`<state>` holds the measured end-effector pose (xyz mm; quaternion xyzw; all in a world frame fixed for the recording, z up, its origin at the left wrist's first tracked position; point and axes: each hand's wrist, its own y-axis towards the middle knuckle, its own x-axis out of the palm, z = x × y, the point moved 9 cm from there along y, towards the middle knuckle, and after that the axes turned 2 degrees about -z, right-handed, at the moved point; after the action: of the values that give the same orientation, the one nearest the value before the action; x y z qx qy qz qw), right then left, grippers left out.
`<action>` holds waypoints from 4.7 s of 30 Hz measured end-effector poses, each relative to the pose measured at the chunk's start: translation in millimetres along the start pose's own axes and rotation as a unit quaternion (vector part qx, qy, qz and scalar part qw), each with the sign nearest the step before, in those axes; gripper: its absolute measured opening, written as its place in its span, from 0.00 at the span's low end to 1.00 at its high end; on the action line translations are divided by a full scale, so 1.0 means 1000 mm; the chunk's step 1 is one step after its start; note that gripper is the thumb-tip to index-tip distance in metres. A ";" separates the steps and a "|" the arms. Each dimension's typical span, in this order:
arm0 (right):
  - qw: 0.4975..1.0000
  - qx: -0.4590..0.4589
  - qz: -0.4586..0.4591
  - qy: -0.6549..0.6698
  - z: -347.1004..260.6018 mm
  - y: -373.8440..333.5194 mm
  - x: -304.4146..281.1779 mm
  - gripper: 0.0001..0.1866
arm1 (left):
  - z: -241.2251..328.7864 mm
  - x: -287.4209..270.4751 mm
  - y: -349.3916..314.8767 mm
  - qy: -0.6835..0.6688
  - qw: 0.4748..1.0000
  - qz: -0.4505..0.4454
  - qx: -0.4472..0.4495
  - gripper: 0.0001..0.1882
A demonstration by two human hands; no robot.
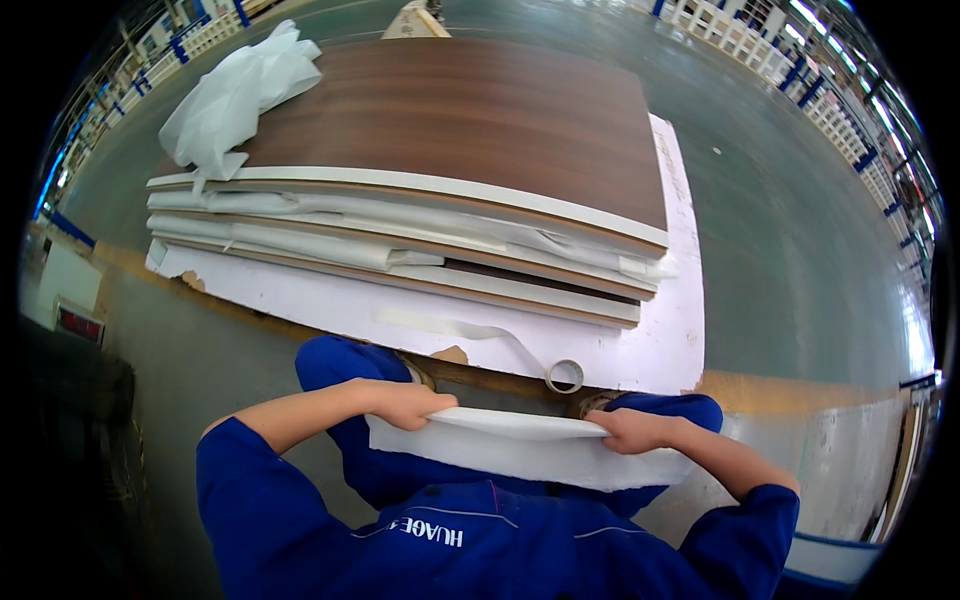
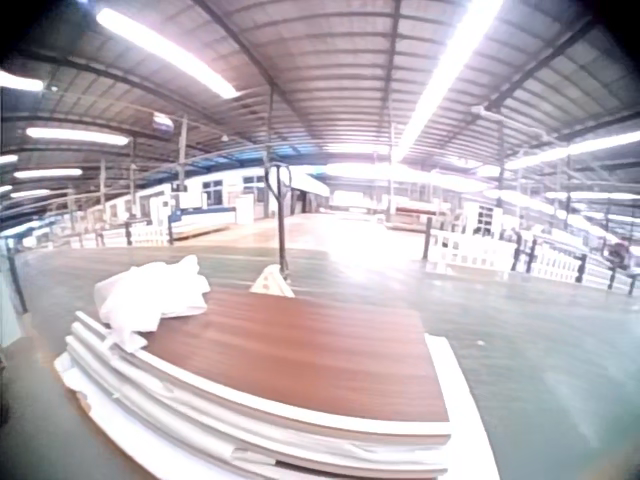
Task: The person wraps a stack of flat panels with white protective paper and secures them with tape. They place paper between layers, fold edges, and apply tape along the sides to hold the wrapping in place.
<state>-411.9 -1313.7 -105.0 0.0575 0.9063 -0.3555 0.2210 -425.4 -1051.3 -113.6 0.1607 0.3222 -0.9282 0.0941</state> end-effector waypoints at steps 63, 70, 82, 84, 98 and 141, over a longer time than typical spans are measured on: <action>0.765 0.138 0.501 -0.380 0.163 0.126 -0.143 0.09 | -0.160 -0.188 0.153 0.407 0.796 0.424 -0.144 0.17; 0.716 0.087 0.576 -0.383 0.155 0.118 -0.149 0.10 | -0.128 -0.180 0.141 0.427 0.699 0.573 -0.041 0.05; 0.609 0.270 0.708 -0.235 0.210 0.106 -0.132 0.13 | -0.137 -0.186 0.168 0.279 0.642 0.705 -0.117 0.08; 0.610 0.243 0.722 -0.215 0.214 0.102 -0.131 0.15 | -0.138 -0.187 0.170 0.254 0.642 0.716 -0.103 0.12; 0.680 0.181 0.639 -0.311 0.206 0.141 -0.122 0.17 | -0.150 -0.185 0.140 0.308 0.631 0.712 -0.026 0.07; 0.623 0.262 0.731 0.094 0.259 0.076 -0.086 0.16 | -0.322 -0.116 0.092 -0.497 0.422 0.758 -0.021 0.10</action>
<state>-221.7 -1426.3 -283.0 0.7896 0.4504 -0.2924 0.2970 -215.2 -912.2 -362.8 -0.1516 -0.0131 -0.3935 0.9066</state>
